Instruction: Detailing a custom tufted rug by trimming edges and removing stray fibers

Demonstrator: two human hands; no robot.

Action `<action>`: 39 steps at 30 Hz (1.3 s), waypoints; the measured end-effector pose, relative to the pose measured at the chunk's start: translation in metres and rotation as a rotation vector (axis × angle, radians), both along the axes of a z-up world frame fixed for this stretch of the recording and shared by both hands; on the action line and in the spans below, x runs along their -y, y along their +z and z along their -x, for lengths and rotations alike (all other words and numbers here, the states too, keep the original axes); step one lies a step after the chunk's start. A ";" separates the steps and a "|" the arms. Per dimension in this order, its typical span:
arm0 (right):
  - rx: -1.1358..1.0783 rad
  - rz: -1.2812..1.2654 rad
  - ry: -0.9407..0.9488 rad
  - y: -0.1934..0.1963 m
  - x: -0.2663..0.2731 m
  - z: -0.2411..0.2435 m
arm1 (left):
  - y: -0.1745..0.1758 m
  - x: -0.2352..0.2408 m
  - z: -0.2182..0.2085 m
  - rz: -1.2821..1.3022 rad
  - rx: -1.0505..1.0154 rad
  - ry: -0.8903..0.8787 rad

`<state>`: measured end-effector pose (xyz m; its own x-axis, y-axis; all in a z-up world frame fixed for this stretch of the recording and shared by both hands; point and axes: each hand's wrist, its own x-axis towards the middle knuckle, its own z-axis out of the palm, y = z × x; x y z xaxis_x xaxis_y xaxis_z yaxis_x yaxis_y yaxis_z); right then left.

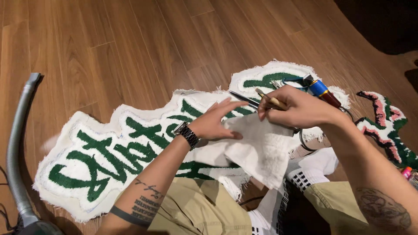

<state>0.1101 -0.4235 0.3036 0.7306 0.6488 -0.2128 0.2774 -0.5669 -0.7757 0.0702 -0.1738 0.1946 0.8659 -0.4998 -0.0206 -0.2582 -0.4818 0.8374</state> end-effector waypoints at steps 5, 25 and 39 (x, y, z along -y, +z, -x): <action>-0.159 -0.116 0.152 -0.040 -0.018 -0.005 | -0.094 -0.049 0.023 0.061 -0.388 -0.105; -0.025 0.351 0.054 -0.235 -0.069 -0.111 | -0.198 -0.183 0.017 -0.127 -0.489 0.468; 0.147 0.400 -0.055 -0.273 -0.121 -0.113 | -0.179 -0.185 0.007 -0.531 -0.402 0.607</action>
